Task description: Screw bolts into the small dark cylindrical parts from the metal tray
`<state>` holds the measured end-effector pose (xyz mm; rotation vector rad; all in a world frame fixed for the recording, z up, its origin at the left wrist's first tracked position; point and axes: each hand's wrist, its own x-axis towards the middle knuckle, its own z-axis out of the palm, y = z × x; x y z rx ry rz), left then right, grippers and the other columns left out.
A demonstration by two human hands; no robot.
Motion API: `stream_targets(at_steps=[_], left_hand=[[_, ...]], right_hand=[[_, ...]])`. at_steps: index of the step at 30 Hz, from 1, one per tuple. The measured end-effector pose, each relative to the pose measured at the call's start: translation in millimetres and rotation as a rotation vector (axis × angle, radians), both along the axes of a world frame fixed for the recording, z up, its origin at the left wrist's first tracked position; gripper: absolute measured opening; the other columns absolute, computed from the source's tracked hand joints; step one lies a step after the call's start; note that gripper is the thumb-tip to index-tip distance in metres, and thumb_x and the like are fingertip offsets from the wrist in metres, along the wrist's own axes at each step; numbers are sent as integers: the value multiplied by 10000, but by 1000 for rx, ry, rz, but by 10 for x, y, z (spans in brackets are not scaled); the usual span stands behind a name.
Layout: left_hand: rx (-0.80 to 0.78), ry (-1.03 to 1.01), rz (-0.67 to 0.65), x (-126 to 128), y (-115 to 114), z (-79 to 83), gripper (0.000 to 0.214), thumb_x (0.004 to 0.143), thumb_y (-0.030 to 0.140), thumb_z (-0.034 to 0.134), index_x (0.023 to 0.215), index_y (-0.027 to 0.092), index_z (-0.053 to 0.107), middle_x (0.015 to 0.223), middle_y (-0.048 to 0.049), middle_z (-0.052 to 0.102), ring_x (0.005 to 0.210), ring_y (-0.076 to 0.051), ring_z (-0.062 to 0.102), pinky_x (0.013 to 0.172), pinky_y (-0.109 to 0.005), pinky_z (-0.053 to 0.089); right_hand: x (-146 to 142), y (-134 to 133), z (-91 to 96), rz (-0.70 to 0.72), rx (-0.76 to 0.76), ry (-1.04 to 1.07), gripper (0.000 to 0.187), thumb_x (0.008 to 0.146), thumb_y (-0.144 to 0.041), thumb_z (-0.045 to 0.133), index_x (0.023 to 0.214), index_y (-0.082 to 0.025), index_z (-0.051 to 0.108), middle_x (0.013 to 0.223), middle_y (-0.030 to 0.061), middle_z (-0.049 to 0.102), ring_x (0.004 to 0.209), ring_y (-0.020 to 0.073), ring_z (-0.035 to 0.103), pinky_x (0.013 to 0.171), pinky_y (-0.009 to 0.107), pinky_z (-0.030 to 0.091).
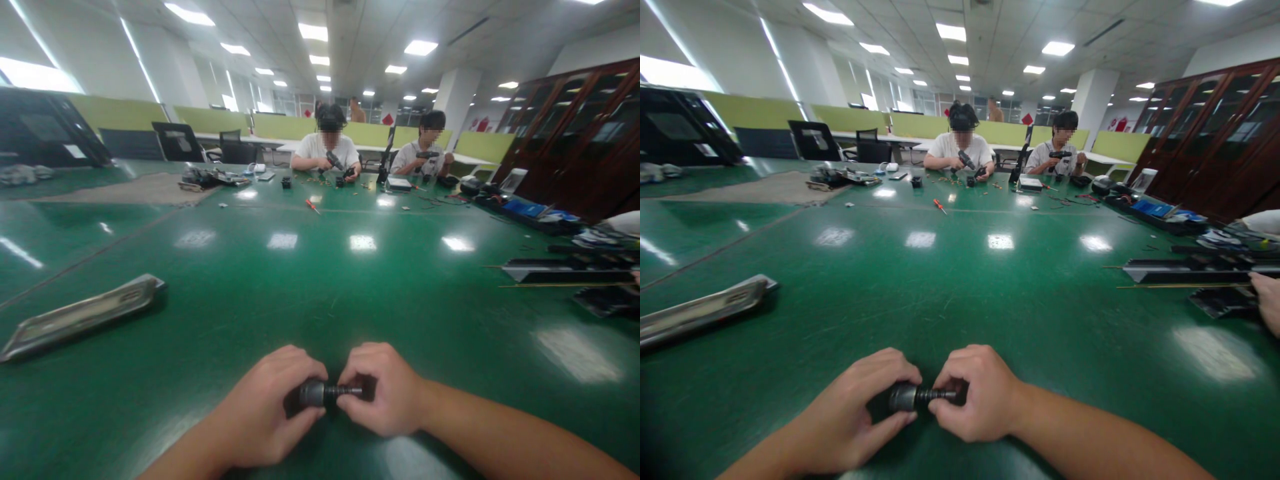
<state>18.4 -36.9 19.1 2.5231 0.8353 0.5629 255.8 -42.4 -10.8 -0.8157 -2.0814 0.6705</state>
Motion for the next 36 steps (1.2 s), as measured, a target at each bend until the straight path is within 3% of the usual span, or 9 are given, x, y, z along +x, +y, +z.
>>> stream_targets(at_steps=[36], left_hand=[[35, -2, 23, -64, 42, -43, 172, 868, 237, 600, 1040, 244, 593, 865, -19, 630, 794, -187, 551, 715, -318, 387]], right_hand=[[27, 22, -13, -9, -9, 20, 45, 733, -222, 689, 733, -185, 664, 627, -8, 641, 571, 131, 579, 605, 246, 416]])
